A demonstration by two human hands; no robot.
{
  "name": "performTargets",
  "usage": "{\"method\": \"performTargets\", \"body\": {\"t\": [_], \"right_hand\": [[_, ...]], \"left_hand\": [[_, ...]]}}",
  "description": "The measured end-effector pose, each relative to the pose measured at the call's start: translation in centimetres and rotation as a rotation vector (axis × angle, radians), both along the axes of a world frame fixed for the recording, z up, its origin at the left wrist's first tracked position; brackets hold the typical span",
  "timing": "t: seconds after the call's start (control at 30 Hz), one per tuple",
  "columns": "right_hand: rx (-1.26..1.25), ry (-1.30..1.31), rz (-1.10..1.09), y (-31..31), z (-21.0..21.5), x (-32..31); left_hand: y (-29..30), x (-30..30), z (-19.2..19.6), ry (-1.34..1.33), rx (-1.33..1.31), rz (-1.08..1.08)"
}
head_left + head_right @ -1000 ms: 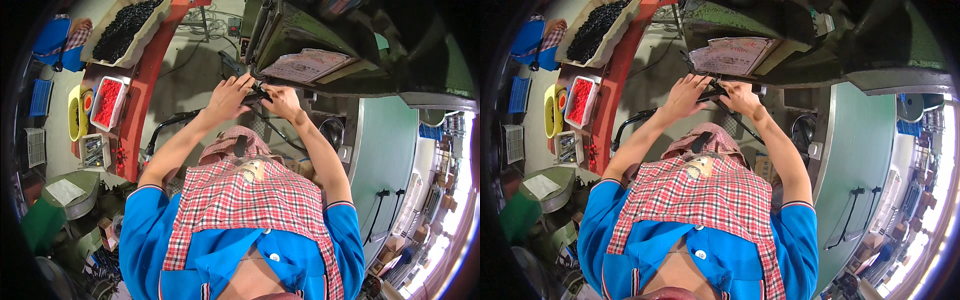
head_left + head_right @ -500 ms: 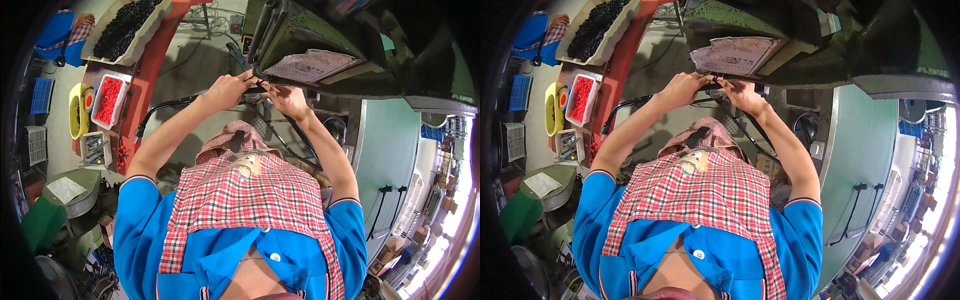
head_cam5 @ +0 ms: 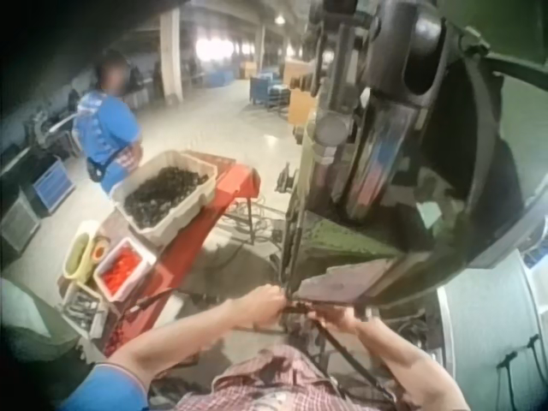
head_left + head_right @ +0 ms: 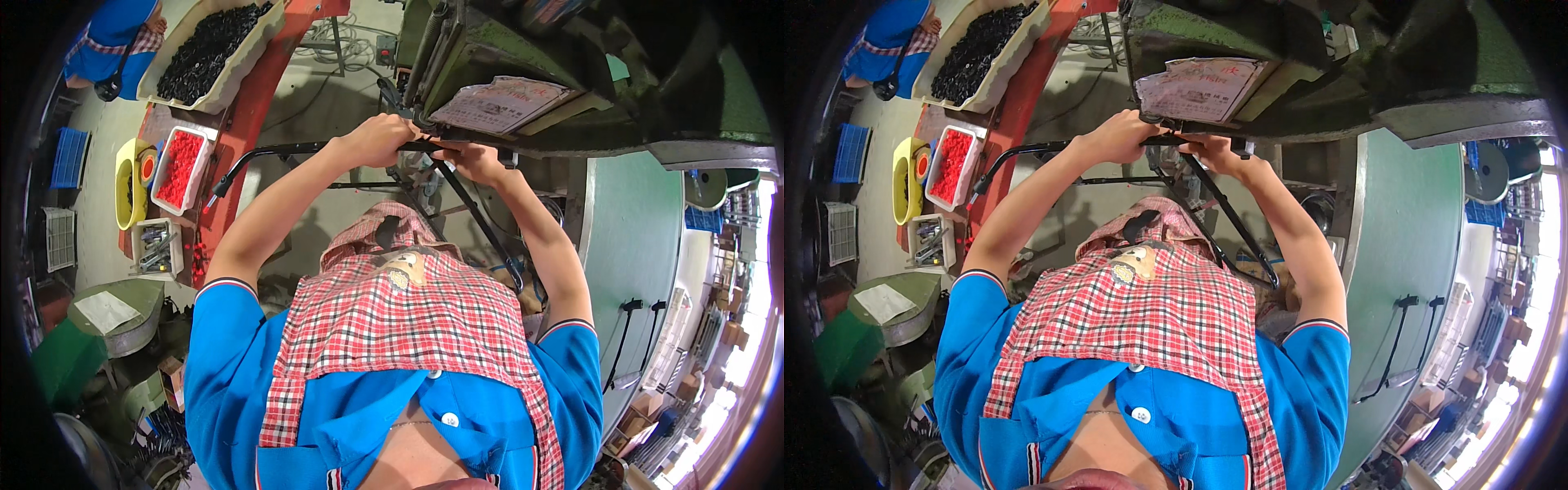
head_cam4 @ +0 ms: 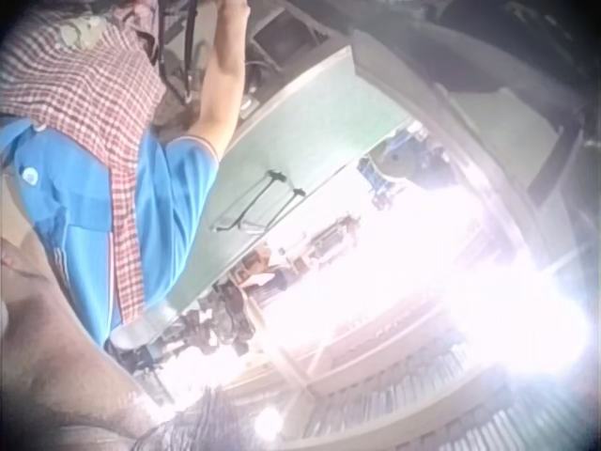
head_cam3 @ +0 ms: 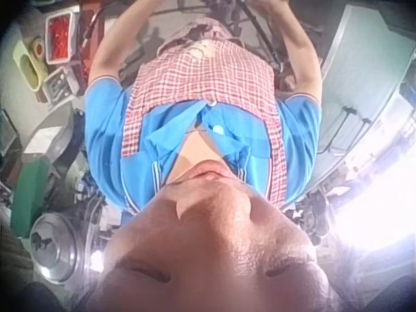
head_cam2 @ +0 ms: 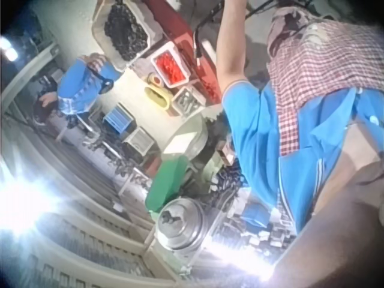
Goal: The person repeatedly picks up black metal bicycle racks from a blue bin, places them into a green press machine, and attaches small black plastic caps to the rack ends. The person then removes the assembled racks and places them on a nearby table.
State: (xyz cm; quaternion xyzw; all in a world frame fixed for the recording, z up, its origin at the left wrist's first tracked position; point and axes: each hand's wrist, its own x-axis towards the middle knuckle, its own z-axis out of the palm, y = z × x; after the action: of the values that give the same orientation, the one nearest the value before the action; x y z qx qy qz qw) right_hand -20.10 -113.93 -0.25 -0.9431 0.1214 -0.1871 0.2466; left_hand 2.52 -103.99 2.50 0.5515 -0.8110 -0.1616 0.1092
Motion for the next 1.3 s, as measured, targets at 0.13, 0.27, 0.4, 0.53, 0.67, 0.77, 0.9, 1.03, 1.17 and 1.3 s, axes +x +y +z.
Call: {"method": "performTargets", "body": {"t": [0.13,0.27,0.4,0.53,0.67,0.77,0.9,1.03,1.17,1.3], "right_hand": [[0.003,0.167,-0.007,-0.9,3.2,1.2],[0.191,0.074,0.043,-1.5,2.9,1.8],[0.207,0.236,0.030,-2.2,1.2,2.0],[0.271,0.187,0.037,-2.2,-0.2,1.7],[0.274,0.081,-0.226,-0.6,-2.2,-1.1],[-0.195,0.239,-0.479,5.8,2.2,-4.0],[-0.172,0.223,-0.542,9.8,0.3,-7.7],[0.028,0.377,-0.594,9.4,-1.6,-7.8],[0.028,0.413,-0.629,9.2,-0.8,-7.4],[-0.019,0.445,-0.653,9.1,-0.5,-7.4]], "left_hand": [[-0.9,1.5,-1.7,0.153,-0.075,-0.083],[-1.4,1.9,-3.5,0.173,-0.062,-0.075],[0.0,0.9,-2.0,0.176,-0.044,-0.044],[0.4,0.7,-1.4,0.132,0.043,0.003],[3.7,1.6,-0.9,0.127,-0.213,0.149],[7.5,4.4,-0.8,-0.006,-0.066,0.349],[8.8,4.7,-1.7,0.014,-0.052,0.399],[8.4,4.7,-1.2,0.018,-0.057,0.380],[8.0,5.1,-1.0,0.005,0.009,0.364],[8.2,4.7,-0.6,0.042,0.022,0.374]]}}
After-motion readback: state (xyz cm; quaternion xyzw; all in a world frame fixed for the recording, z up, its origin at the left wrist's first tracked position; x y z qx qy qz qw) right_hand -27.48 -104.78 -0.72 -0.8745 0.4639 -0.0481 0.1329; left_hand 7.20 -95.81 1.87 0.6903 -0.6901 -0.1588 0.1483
